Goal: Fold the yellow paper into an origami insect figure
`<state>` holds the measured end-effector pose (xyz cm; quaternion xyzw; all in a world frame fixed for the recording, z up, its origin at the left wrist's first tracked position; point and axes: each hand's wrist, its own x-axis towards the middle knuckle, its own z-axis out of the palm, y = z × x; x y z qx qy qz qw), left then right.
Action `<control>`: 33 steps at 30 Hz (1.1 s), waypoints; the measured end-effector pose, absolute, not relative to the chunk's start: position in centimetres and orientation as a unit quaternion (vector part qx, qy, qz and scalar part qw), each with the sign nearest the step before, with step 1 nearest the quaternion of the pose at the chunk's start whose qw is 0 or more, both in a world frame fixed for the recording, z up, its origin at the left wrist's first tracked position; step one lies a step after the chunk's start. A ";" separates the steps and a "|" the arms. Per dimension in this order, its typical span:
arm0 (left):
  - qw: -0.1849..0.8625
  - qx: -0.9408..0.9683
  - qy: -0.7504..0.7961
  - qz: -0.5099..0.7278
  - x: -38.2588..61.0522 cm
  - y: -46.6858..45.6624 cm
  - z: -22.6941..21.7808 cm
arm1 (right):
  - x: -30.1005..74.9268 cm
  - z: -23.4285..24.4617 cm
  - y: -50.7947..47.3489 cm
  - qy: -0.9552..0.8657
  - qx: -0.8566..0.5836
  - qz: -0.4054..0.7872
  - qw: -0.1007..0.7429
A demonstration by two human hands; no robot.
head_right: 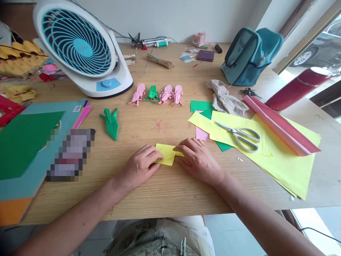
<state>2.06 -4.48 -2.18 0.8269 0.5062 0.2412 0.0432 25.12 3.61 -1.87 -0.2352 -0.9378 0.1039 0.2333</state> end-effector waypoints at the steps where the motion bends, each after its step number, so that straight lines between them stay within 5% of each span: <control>1: 0.050 0.822 0.509 0.249 2.1 -4.5 -2.2 | 25.0 -1.8 3.5 -0.941 -0.227 0.104 0.228; 13: 0.053 0.844 0.496 0.196 2.4 -5.5 -1.5 | 23.7 -2.3 2.7 -0.968 -0.141 0.084 0.192; 33: 0.104 0.801 0.532 0.254 0.8 -7.6 -1.7 | 23.9 -1.6 2.5 -0.927 -0.213 0.245 0.188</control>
